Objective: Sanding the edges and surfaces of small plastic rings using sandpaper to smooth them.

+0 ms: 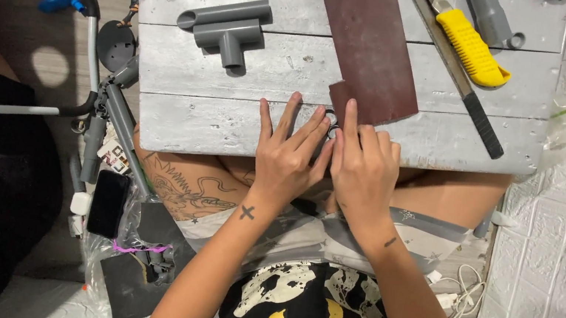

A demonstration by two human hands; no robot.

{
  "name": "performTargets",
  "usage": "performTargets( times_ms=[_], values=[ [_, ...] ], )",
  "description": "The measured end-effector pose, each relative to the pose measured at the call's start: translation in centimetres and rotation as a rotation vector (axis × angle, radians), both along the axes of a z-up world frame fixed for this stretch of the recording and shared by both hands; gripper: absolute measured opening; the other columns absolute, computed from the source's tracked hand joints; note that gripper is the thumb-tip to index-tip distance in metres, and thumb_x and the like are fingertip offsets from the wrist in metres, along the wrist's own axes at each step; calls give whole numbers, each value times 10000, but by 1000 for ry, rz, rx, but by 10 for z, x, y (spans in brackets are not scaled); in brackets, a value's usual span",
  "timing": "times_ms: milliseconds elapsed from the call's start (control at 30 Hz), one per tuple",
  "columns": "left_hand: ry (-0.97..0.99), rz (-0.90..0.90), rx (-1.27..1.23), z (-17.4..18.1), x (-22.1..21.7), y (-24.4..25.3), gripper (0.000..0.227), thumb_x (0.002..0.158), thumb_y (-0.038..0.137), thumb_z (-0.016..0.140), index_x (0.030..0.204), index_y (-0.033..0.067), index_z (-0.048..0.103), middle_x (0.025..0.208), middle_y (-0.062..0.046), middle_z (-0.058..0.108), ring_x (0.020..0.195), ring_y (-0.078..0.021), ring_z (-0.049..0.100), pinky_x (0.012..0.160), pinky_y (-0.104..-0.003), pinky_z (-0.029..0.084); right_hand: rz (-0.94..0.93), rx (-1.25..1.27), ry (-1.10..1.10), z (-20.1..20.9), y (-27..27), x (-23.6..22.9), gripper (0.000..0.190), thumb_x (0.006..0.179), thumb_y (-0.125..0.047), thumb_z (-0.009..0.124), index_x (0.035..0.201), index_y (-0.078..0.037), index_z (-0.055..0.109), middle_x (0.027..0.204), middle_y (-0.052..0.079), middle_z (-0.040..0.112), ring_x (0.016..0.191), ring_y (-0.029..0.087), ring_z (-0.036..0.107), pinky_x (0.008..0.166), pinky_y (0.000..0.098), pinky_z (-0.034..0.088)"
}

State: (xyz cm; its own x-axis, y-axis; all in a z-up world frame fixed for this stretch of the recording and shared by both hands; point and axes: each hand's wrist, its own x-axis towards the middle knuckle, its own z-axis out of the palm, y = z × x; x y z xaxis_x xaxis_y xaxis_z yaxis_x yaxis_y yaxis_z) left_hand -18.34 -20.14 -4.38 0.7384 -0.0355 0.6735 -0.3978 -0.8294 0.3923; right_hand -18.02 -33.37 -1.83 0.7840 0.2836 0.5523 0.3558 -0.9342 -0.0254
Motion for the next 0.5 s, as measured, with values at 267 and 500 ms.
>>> performTargets(
  times_ms=[267, 500],
  values=[
    [3, 4, -3, -3, -1, -2, 295, 848, 234, 807, 1100, 81, 792, 1124, -92, 785, 1276, -354, 623, 1186, -677, 249, -12, 11, 19, 2, -1, -3, 383, 1053, -221, 609, 1403, -74, 659, 810, 37, 554, 727, 217, 522, 657, 333, 366],
    [-1, 13, -1, 3, 1, -1, 284, 850, 257, 807, 1079, 88, 799, 1117, -92, 786, 1272, -350, 628, 1188, -667, 252, -17, 29, 61, 9, -8, -21, 378, 1045, -199, 627, 1397, -67, 670, 807, 41, 566, 726, 224, 524, 656, 337, 350]
  ],
)
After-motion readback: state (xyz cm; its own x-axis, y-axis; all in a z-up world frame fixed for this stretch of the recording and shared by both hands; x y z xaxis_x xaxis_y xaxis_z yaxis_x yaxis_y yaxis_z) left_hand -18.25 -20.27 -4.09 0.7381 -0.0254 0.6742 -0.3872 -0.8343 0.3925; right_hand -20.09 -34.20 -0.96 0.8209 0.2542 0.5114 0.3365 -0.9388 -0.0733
